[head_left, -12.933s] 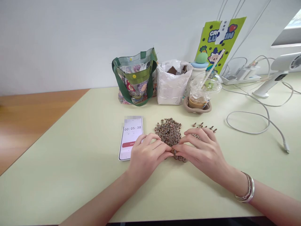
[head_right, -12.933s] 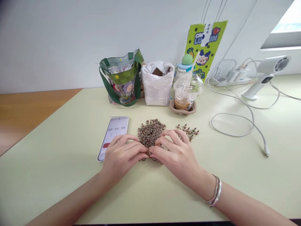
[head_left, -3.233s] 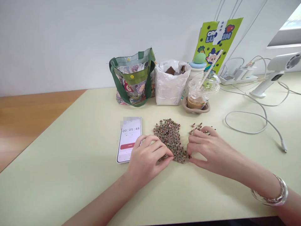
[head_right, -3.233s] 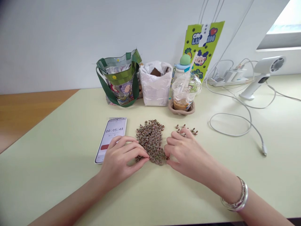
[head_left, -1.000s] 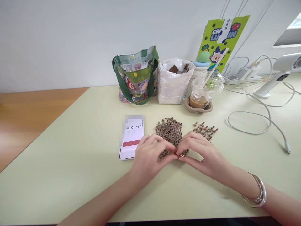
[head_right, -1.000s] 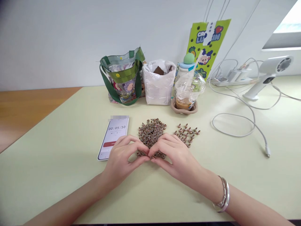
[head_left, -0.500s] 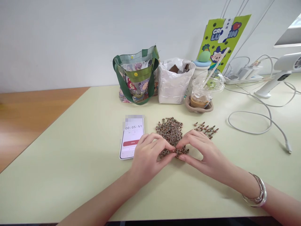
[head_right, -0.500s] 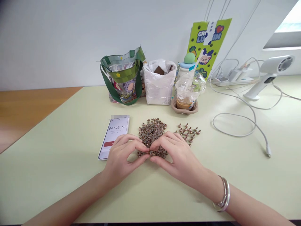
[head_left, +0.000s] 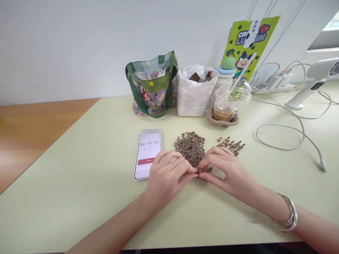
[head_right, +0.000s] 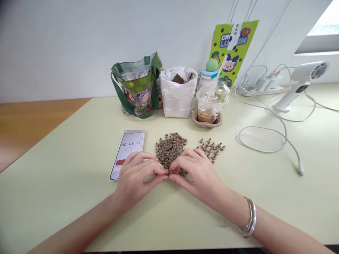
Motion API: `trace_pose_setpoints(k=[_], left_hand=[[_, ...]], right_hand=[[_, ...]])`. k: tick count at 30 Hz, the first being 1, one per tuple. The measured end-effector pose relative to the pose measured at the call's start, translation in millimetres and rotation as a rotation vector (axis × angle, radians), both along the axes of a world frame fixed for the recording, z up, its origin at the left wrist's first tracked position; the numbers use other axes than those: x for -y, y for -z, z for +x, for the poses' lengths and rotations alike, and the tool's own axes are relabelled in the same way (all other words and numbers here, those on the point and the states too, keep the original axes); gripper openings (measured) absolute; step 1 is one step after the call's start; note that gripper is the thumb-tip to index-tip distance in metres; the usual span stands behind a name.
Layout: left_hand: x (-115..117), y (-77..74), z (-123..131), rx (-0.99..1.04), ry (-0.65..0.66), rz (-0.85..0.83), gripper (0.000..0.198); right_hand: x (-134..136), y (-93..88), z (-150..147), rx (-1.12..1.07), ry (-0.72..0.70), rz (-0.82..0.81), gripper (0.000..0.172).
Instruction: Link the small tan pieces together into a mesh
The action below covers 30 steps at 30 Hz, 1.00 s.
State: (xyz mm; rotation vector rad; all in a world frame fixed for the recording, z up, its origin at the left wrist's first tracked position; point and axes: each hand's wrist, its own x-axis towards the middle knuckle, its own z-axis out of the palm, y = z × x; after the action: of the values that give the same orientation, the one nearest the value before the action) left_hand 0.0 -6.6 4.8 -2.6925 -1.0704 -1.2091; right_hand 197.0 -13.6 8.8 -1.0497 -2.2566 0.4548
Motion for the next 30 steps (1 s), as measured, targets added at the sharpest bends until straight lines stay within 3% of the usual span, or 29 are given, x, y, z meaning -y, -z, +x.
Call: trace_pose_setpoints(k=[15,22,30], left_hand=[[0.3,-1.7,0.7,0.001,-0.028,-0.116,0.013],[1.2,-0.8,1.0,0.014,-0.018,-0.052,0.011],[-0.1,-1.4,0.6,0.007,-0.021,-0.037,0.013]], right_hand=[[-0.4,2.2,-4.1,0.008,0.035,0.231,0.005],[0.8,-3.4,-1.8,0.091,0.006,0.084,0.008],[0.6,-1.0,-2.3,0.043,0.045,0.112,0.006]])
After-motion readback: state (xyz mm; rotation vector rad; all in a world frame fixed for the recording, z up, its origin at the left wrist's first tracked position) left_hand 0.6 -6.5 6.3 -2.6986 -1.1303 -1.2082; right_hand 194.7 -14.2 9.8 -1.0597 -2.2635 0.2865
